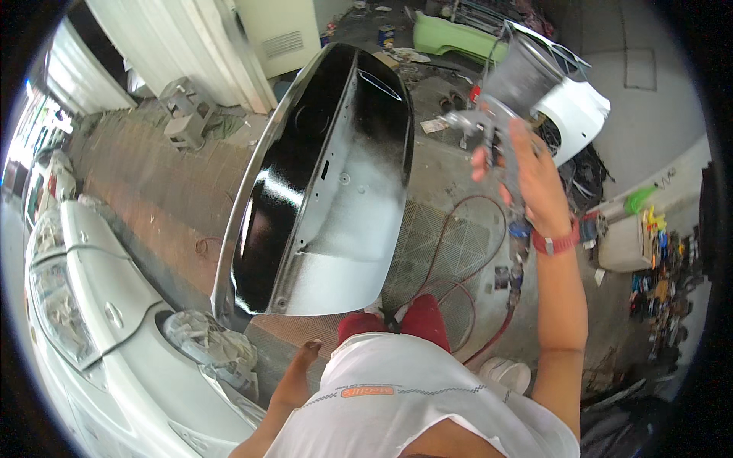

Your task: The person uses a spray gun to apply black paint to a white car bumper. They systematically cover the surface, flip the bumper to paint the other side, and then place the painted bumper on the floor.

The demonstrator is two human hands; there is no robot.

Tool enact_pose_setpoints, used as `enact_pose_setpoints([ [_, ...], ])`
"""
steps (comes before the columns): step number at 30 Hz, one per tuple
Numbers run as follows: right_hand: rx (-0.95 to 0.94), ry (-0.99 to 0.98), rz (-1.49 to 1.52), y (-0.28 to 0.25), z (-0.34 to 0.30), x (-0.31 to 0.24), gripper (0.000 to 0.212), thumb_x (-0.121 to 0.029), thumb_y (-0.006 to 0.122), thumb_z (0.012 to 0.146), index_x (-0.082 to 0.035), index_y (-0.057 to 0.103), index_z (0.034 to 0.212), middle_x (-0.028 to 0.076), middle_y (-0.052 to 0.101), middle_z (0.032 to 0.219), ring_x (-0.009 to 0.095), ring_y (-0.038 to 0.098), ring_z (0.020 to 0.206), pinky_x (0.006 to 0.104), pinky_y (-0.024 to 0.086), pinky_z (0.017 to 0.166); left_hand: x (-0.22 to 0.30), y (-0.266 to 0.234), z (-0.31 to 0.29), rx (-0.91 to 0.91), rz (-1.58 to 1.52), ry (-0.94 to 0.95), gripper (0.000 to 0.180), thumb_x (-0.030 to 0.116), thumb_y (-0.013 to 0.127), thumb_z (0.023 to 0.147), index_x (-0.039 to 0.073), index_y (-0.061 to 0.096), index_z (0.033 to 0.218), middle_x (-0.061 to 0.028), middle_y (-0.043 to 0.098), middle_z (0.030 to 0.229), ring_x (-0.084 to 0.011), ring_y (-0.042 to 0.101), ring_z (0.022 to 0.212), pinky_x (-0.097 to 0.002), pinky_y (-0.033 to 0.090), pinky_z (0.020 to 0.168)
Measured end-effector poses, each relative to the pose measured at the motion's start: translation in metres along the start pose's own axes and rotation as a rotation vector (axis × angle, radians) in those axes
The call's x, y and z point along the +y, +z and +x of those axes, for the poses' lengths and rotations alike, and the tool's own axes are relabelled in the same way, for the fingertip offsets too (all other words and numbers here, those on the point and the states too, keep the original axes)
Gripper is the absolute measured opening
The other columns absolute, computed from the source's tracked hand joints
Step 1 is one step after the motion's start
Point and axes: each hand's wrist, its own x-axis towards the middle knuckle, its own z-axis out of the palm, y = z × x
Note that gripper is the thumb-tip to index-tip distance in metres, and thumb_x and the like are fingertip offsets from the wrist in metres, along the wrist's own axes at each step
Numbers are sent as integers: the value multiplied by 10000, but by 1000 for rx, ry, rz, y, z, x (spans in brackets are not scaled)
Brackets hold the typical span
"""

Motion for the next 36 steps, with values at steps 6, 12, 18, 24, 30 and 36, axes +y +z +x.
enact_pose_setpoints([
  [6,-366,-60,-118,58,139,-9,630,-592,501,1088,-18,657,1297,63,727,852,111,695,690,244,458,453,-3,89,-79,193,-919,-531,561,454,642,1057,-3,631,1382,-160,743,1165,-311,731,1039,-489,584,840],
  [12,-634,-46,-97,94,263,17,645,-590,493,1087,-9,653,1317,68,714,800,132,692,629,271,469,452,92,193,-122,368,-838,-634,562,395,640,1057,-6,580,1448,-174,710,1265,-313,708,1122,-501,567,888],
  [18,-703,-73,-159,103,383,69,684,-612,542,1044,30,668,1239,67,660,724,148,659,555,295,472,441,229,277,-94,443,-821,-517,585,427,603,1062,-20,599,1439,-226,674,1365,-325,665,1236,-452,511,1026],
  [24,-492,-70,-364,122,471,89,704,-612,536,1046,78,671,1088,102,673,698,184,654,507,325,507,441,299,325,-75,594,-1022,-478,633,479,584,1060,-36,609,1427,-263,658,1407,-348,630,1313,-428,477,1097],
  [30,-474,-234,-487,117,468,90,685,-604,538,1050,32,675,1262,87,688,696,187,668,509,308,513,465,315,344,-84,547,-1010,-582,637,473,571,1068,-70,611,1399,-279,671,1358,-349,644,1261,-426,493,1052],
  [36,-904,-177,-202,61,407,84,664,-592,542,1064,-36,611,1420,84,754,856,127,707,660,258,458,459,291,337,-76,572,-1016,-546,609,441,569,1074,-89,621,1370,-283,689,1297,-336,669,1180,-421,514,994],
])
